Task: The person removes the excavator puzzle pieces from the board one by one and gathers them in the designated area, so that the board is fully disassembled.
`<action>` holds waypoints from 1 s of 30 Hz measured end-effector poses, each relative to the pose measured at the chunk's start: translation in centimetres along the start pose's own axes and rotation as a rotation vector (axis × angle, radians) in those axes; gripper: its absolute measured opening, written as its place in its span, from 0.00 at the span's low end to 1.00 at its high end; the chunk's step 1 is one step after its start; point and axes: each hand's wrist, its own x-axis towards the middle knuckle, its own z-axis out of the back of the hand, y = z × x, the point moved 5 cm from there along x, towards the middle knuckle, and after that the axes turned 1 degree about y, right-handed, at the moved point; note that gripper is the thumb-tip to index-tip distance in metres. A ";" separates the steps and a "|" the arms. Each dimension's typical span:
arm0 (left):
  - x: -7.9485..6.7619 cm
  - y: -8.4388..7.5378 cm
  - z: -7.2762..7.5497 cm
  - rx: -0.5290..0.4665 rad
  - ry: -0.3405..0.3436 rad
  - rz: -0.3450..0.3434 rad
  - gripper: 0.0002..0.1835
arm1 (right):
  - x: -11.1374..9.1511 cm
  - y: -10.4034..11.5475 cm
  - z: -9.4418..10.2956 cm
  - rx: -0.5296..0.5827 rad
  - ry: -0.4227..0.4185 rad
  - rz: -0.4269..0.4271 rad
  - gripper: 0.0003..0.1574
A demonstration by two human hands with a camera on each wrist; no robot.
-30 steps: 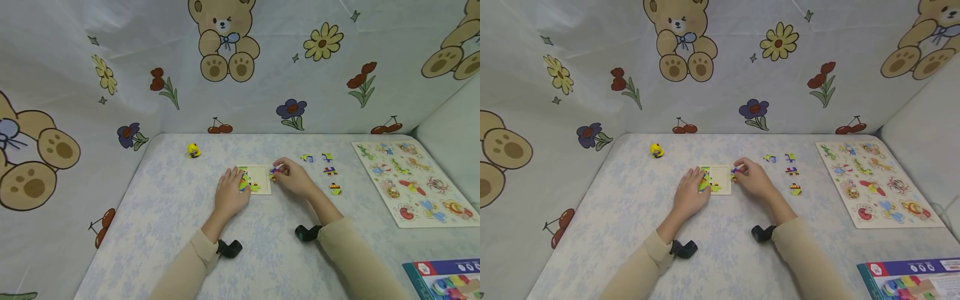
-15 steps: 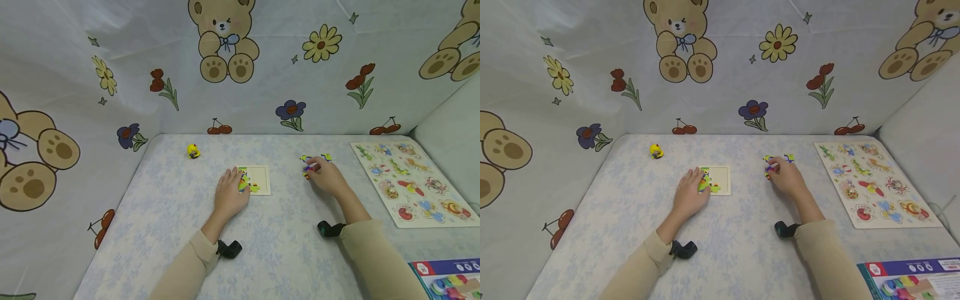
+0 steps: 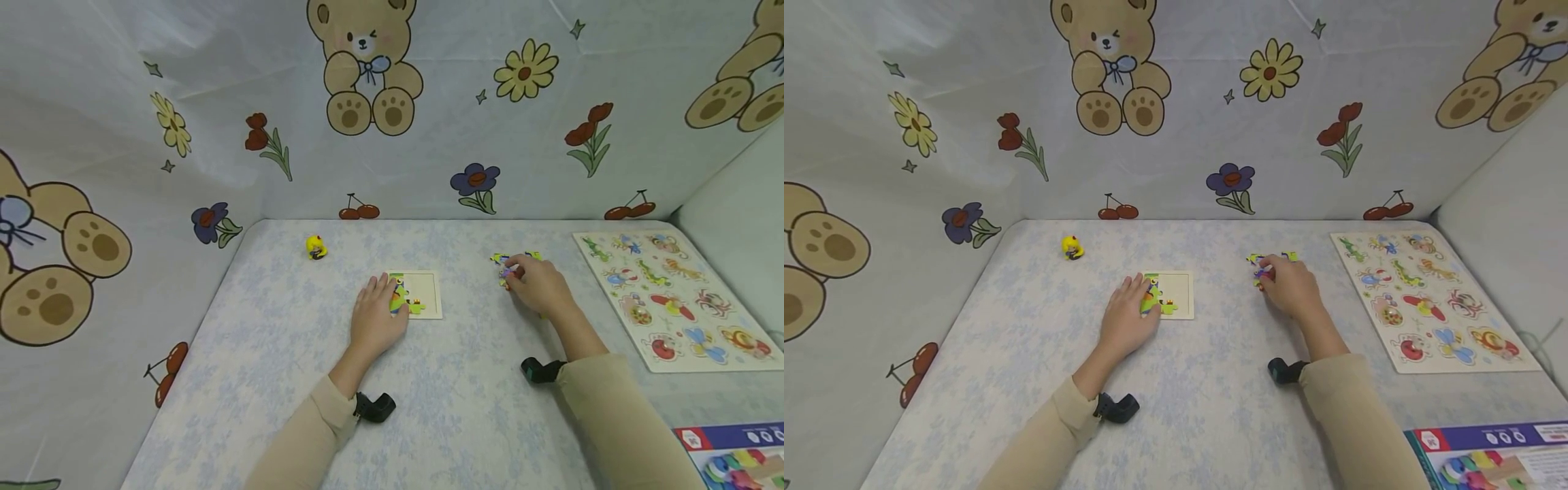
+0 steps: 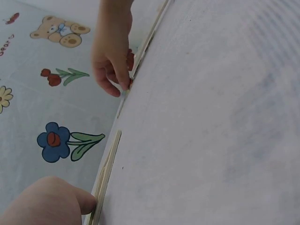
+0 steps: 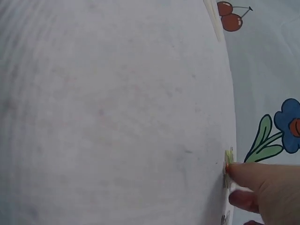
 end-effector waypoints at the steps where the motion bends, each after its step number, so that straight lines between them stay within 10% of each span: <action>1: 0.0 0.0 0.0 0.000 0.001 0.001 0.35 | 0.0 0.1 0.1 -0.039 -0.009 0.001 0.21; 5: 0.0 -0.1 0.0 0.000 0.003 0.004 0.35 | -0.1 0.4 0.3 -0.132 -0.041 0.010 0.20; 19: 0.0 0.1 0.0 -0.013 0.004 0.004 0.34 | -0.7 6.3 -1.6 0.196 0.014 0.095 0.22; 30: 0.4 0.6 1.2 0.066 -0.050 -0.049 0.32 | -1.1 10.6 -4.6 0.232 0.055 0.213 0.20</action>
